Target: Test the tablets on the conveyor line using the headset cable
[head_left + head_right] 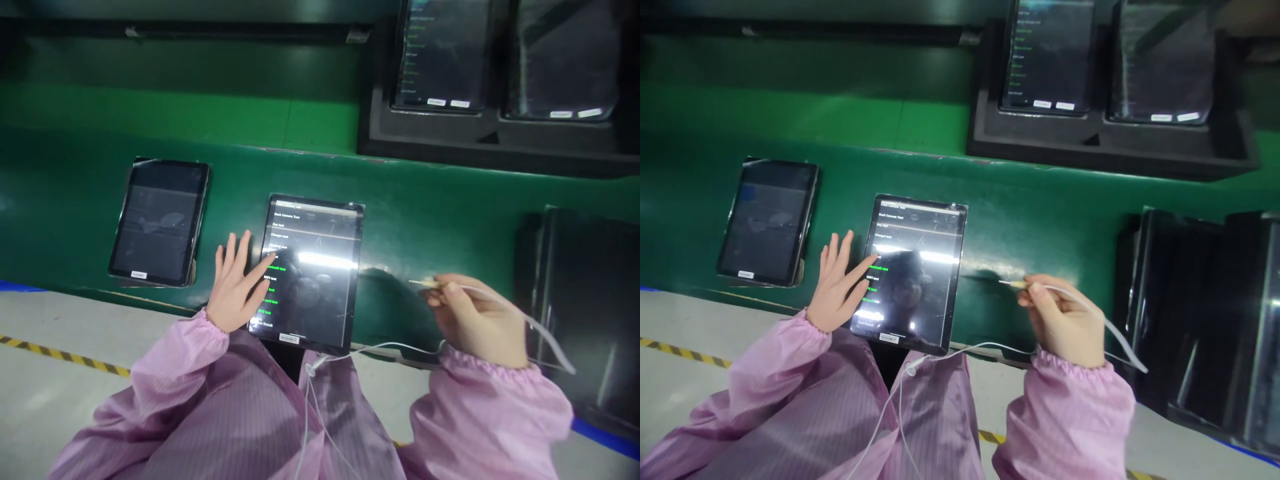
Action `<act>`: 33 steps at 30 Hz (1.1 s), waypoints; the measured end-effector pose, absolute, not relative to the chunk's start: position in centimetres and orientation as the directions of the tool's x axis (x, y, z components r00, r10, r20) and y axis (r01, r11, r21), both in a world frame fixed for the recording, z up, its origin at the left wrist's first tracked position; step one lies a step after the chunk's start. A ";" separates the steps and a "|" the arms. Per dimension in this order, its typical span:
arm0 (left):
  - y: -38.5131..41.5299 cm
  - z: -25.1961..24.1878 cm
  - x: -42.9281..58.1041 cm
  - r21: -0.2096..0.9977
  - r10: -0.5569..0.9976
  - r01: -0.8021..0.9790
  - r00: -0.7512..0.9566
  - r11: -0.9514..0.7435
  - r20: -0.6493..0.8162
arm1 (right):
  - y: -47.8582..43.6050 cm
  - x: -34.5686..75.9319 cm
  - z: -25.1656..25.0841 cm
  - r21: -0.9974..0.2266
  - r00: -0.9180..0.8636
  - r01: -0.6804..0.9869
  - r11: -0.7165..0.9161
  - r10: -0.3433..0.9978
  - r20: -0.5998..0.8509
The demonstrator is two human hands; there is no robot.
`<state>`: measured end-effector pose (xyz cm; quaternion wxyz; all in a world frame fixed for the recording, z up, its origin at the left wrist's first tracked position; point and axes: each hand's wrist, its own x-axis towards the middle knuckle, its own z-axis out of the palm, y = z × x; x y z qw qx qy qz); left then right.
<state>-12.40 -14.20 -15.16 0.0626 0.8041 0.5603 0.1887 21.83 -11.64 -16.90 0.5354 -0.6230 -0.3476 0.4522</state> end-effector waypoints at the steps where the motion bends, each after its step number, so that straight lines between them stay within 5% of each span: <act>1: -14.3 -15.2 -12.4 0.319 0.928 0.877 0.297 -0.359 0.227 | -10.9 21.6 -17.1 -0.978 0.336 -0.107 -0.182 0.919 -0.207; 8: -15.3 -14.8 -11.9 0.401 0.946 0.859 0.260 -0.318 0.193 | -4.7 19.3 -17.8 -0.894 0.189 -0.431 -0.118 0.958 -0.218; 14: -17.9 -15.2 -10.7 0.467 0.953 0.832 0.285 -0.300 0.104 | -3.6 17.2 -17.1 -0.919 0.169 -0.386 -0.073 0.974 -0.148; 33: -21.7 -17.5 -11.3 0.455 0.918 0.813 0.226 -0.362 0.327 | -10.5 17.5 -20.7 -0.864 0.289 -0.503 0.036 0.949 -0.129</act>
